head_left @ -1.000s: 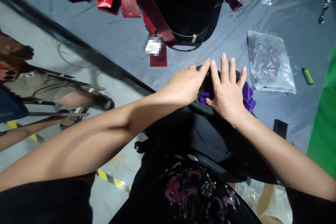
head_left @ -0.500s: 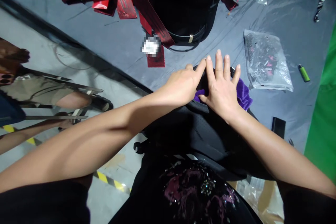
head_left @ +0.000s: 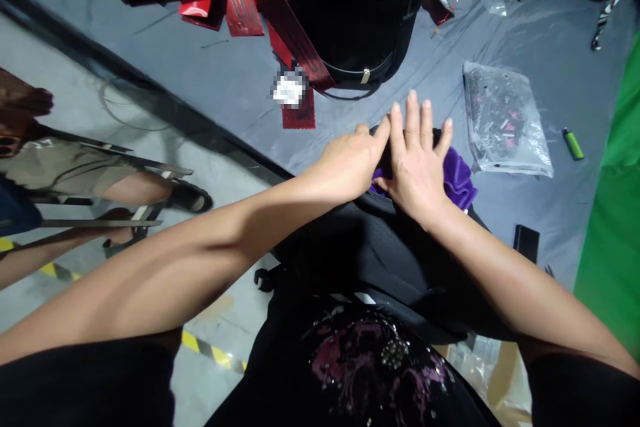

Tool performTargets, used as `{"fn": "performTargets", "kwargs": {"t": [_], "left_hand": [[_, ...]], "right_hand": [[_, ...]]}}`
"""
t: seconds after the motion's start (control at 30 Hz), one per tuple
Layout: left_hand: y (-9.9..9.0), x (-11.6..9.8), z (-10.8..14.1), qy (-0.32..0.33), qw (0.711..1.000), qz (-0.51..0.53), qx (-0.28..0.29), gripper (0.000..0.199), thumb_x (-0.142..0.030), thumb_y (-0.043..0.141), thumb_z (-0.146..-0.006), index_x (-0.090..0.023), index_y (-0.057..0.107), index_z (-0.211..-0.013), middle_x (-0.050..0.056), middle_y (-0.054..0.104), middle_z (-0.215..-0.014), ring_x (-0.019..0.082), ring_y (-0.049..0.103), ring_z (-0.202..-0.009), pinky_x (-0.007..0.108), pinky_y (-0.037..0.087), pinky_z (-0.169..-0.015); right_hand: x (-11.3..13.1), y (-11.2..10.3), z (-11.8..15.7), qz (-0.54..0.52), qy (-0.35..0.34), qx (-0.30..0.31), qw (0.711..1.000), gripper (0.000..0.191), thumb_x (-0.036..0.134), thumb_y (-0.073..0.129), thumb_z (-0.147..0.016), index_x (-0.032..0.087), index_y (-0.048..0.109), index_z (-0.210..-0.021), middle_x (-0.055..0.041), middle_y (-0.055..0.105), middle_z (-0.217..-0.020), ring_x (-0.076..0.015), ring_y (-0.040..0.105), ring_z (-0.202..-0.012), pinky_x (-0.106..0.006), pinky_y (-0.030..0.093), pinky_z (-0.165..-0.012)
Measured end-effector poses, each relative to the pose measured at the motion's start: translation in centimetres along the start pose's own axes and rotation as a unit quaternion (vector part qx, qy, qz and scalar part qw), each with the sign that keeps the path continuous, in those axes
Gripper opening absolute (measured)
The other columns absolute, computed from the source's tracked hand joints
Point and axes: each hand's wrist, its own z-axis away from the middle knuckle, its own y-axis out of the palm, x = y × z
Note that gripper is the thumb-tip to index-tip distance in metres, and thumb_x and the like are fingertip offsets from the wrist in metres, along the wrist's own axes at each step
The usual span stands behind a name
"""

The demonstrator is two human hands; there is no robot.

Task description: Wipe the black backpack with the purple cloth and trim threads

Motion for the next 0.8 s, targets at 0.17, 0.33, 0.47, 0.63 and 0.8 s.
{"fn": "performTargets", "kwargs": {"t": [0.17,0.33,0.47,0.63,0.8], "left_hand": [[-0.05,0.05,0.06,0.007,1.000,0.000,0.000,0.084,-0.021,0.056,-0.087,-0.019,0.005,-0.153,0.017,0.054,-0.124,0.026,0.065,-0.100,0.034,0.051,-0.082],[-0.12,0.07,0.13,0.006,1.000,0.001,-0.001,0.085,-0.021,0.056,-0.085,-0.017,0.005,-0.153,0.017,0.055,-0.122,0.026,0.065,-0.099,0.033,0.051,-0.081],[-0.17,0.00,0.07,0.000,1.000,-0.005,-0.001,0.085,-0.021,0.055,-0.086,-0.020,0.003,-0.153,0.016,0.055,-0.122,0.025,0.065,-0.100,0.032,0.051,-0.081],[-0.38,-0.24,0.02,-0.010,1.000,-0.009,0.011,0.084,-0.020,0.054,-0.086,-0.019,0.004,-0.153,0.016,0.055,-0.122,0.026,0.065,-0.100,0.033,0.051,-0.082],[-0.35,-0.22,0.02,-0.006,1.000,-0.004,0.008,0.082,-0.021,0.054,-0.086,-0.020,0.006,-0.152,0.016,0.055,-0.122,0.027,0.066,-0.100,0.033,0.051,-0.079]], "right_hand": [[-0.17,0.05,0.31,-0.002,-0.016,0.008,1.000,0.097,0.040,0.064,-0.080,0.012,0.009,-0.156,-0.0201,0.002,-0.162,-0.0395,0.002,-0.149,-0.066,0.003,-0.115],[-0.16,0.26,0.07,-0.012,0.002,0.006,1.000,0.093,0.046,0.057,-0.084,0.015,0.008,-0.156,-0.0167,0.002,-0.163,-0.0369,0.001,-0.149,-0.067,0.003,-0.115],[-0.33,0.17,0.03,-0.016,0.001,0.006,1.000,0.091,0.045,0.058,-0.083,0.018,0.009,-0.156,-0.0143,0.003,-0.163,-0.0360,0.001,-0.150,-0.066,0.004,-0.115],[-0.23,0.10,-0.13,-0.038,0.006,0.005,0.999,0.087,0.041,0.053,-0.086,0.020,0.005,-0.156,-0.0128,0.003,-0.163,-0.0361,-0.001,-0.150,-0.070,0.003,-0.113],[-0.24,0.20,0.02,-0.032,0.003,0.012,0.999,0.090,0.042,0.056,-0.084,0.020,0.006,-0.156,-0.0137,0.002,-0.163,-0.0378,-0.001,-0.149,-0.071,0.005,-0.112]]}}
